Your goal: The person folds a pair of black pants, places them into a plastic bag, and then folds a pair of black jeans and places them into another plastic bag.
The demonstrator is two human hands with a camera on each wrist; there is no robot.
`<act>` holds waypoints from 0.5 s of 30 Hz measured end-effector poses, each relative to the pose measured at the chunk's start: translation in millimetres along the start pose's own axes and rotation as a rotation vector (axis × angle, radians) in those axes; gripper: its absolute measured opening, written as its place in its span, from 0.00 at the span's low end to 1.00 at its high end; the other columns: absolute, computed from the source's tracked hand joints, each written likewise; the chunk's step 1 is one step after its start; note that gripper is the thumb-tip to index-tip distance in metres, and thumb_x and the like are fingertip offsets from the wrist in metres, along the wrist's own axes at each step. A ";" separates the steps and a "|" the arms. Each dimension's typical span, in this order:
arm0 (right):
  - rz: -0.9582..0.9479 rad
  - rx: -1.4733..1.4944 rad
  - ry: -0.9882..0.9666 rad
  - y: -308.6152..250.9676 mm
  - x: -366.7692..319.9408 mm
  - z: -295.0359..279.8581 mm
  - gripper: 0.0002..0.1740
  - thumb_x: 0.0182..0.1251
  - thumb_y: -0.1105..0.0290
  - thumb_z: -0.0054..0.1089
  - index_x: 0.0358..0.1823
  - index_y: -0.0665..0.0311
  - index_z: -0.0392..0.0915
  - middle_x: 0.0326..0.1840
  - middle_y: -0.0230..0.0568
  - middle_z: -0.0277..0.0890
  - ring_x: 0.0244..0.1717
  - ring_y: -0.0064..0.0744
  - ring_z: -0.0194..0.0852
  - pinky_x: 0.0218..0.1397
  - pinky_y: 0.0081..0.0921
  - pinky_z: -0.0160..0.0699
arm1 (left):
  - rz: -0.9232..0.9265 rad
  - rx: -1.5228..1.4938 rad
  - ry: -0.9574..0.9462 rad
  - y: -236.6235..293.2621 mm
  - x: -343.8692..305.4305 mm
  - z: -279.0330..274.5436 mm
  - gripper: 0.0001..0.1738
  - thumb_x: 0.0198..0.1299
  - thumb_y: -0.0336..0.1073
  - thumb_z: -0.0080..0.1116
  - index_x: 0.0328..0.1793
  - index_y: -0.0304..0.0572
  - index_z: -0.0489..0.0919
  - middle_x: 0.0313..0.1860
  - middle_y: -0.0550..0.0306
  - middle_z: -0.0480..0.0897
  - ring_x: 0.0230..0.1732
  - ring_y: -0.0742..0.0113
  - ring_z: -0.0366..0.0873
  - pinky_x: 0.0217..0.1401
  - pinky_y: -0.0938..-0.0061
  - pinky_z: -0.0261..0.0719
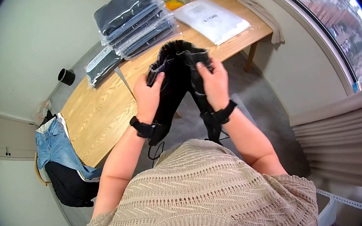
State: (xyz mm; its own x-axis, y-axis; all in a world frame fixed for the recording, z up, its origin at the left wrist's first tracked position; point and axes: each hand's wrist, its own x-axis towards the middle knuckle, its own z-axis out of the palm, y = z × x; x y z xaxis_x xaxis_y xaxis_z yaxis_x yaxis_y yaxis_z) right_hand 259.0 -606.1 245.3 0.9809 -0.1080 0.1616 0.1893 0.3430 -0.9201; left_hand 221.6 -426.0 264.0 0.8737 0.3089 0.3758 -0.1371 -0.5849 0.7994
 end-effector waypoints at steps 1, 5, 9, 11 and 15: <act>-0.037 -0.066 -0.001 3.7 -9.0 12.0 0.13 0.64 0.76 0.58 0.49 0.72 0.75 0.38 0.33 0.78 0.36 0.18 0.72 0.40 0.18 0.72 | 0.004 -0.008 -0.017 5.0 -3.6 7.4 0.25 0.55 0.46 0.64 0.48 0.29 0.79 0.36 0.38 0.79 0.39 0.41 0.77 0.43 0.60 0.73; -0.011 -0.197 -0.088 15.9 -31.7 38.1 0.17 0.64 0.74 0.59 0.52 0.73 0.71 0.40 0.38 0.78 0.39 0.20 0.73 0.44 0.19 0.73 | 0.093 -0.039 -0.110 6.5 -14.5 24.5 0.27 0.59 0.38 0.57 0.62 0.29 0.70 0.42 0.36 0.79 0.45 0.41 0.77 0.48 0.60 0.74; -0.044 -0.202 -0.187 24.3 -29.4 33.6 0.18 0.66 0.72 0.57 0.54 0.73 0.70 0.40 0.40 0.79 0.40 0.22 0.76 0.45 0.21 0.74 | 0.103 -0.069 -0.151 0.9 -14.4 20.9 0.28 0.61 0.36 0.53 0.65 0.27 0.66 0.42 0.34 0.78 0.45 0.42 0.76 0.47 0.60 0.74; -0.038 -0.238 -0.181 24.4 -31.4 33.6 0.18 0.66 0.72 0.57 0.54 0.73 0.69 0.41 0.42 0.79 0.40 0.23 0.76 0.45 0.22 0.74 | 0.091 -0.090 -0.149 -2.0 -13.7 20.7 0.28 0.61 0.36 0.53 0.65 0.27 0.66 0.42 0.35 0.78 0.45 0.42 0.76 0.47 0.60 0.74; -0.014 -0.299 -0.211 17.5 -34.1 36.3 0.17 0.68 0.75 0.54 0.55 0.75 0.67 0.46 0.38 0.76 0.44 0.19 0.73 0.49 0.18 0.72 | 0.076 -0.099 -0.136 0.1 -15.2 18.8 0.28 0.62 0.36 0.52 0.66 0.27 0.66 0.40 0.36 0.78 0.44 0.42 0.76 0.47 0.59 0.73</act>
State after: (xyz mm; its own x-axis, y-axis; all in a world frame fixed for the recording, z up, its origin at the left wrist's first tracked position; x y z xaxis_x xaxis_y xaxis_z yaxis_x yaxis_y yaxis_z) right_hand 230.4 -562.6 236.7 0.9717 0.0949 0.2164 0.2123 0.0513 -0.9759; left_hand 217.1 -444.9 249.5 0.9132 0.1589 0.3754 -0.2444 -0.5235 0.8162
